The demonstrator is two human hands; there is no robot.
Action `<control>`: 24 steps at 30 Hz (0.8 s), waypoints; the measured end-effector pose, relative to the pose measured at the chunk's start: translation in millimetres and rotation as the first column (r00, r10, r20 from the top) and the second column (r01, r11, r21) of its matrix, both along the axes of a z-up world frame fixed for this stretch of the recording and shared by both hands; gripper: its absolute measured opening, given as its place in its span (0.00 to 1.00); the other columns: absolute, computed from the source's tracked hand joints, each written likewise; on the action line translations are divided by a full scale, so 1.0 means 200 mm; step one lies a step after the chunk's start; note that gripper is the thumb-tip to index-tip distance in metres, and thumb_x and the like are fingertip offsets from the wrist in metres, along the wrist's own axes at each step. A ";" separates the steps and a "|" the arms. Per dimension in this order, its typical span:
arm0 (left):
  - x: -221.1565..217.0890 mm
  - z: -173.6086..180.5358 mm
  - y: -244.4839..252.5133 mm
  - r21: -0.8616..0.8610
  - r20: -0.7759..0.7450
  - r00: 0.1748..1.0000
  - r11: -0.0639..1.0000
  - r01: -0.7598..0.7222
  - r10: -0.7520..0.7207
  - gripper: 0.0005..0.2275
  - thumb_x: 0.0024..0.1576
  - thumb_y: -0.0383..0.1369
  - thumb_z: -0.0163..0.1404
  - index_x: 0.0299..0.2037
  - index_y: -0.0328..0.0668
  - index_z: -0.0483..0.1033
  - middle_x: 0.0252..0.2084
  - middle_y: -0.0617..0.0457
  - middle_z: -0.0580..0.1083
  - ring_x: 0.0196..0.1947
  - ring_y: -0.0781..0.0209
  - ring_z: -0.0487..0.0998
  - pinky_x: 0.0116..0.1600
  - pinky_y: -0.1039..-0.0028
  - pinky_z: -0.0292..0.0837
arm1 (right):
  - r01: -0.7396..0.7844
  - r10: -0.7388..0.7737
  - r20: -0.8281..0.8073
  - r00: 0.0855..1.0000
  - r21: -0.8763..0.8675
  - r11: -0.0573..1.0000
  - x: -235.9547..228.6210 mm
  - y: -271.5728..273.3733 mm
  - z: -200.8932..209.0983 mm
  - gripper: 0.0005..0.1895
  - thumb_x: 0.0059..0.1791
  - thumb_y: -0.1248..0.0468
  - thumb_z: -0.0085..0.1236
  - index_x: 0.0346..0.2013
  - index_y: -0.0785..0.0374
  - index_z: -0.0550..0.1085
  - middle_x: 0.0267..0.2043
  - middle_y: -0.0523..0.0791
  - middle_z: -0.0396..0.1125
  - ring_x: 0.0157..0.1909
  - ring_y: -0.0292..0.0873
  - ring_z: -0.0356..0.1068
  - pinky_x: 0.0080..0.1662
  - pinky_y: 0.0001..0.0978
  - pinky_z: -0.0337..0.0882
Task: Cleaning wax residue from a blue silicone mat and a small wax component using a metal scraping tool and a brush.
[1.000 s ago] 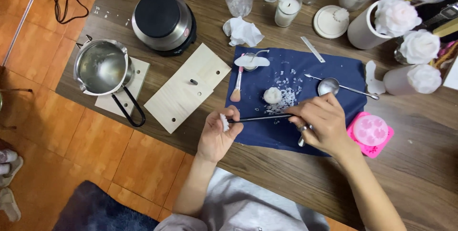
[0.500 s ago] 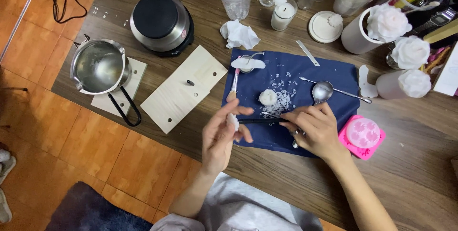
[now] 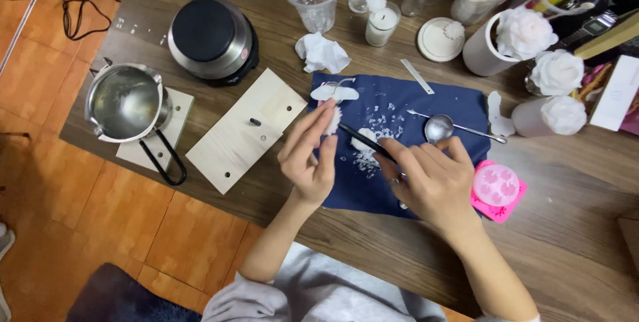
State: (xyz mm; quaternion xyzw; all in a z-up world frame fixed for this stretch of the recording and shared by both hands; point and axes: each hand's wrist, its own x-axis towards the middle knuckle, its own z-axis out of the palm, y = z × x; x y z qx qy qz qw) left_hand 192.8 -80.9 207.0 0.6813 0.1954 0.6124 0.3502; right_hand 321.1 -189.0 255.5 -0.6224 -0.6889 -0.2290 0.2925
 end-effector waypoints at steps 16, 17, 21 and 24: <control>0.14 -0.09 0.12 0.086 -0.002 0.999 0.995 -0.045 0.046 0.10 0.54 0.24 0.50 0.44 0.23 0.73 0.43 0.36 0.75 0.42 0.48 0.79 0.45 0.69 0.75 | 0.201 -0.210 0.163 0.964 0.067 0.977 -0.03 0.15 0.03 0.01 0.46 0.66 0.54 0.32 0.57 0.74 0.25 0.41 0.63 0.19 0.34 0.59 0.26 0.18 0.64; 0.14 -0.09 0.12 0.106 0.004 0.999 0.993 -0.054 0.054 0.10 0.54 0.23 0.51 0.44 0.23 0.73 0.42 0.36 0.75 0.40 0.51 0.79 0.44 0.70 0.75 | 0.190 -0.199 0.151 0.968 0.075 0.979 -0.03 0.15 0.03 0.01 0.46 0.66 0.54 0.32 0.58 0.74 0.25 0.41 0.63 0.19 0.34 0.59 0.25 0.18 0.64; 0.15 -0.09 0.11 0.129 -0.009 0.996 0.988 -0.090 0.092 0.10 0.54 0.24 0.50 0.44 0.24 0.74 0.42 0.39 0.76 0.36 0.56 0.78 0.43 0.73 0.72 | 0.175 -0.185 0.136 0.973 0.078 0.981 -0.03 0.16 0.01 0.02 0.47 0.67 0.53 0.31 0.59 0.74 0.24 0.41 0.62 0.19 0.34 0.60 0.24 0.16 0.64; 0.14 -0.08 0.10 0.123 -0.028 0.995 0.988 -0.095 0.099 0.10 0.54 0.24 0.49 0.44 0.24 0.74 0.41 0.39 0.76 0.34 0.56 0.78 0.41 0.73 0.71 | 0.177 -0.182 0.088 0.979 0.069 0.982 -0.03 0.16 0.01 0.02 0.46 0.67 0.54 0.30 0.59 0.74 0.22 0.41 0.61 0.18 0.33 0.60 0.24 0.15 0.64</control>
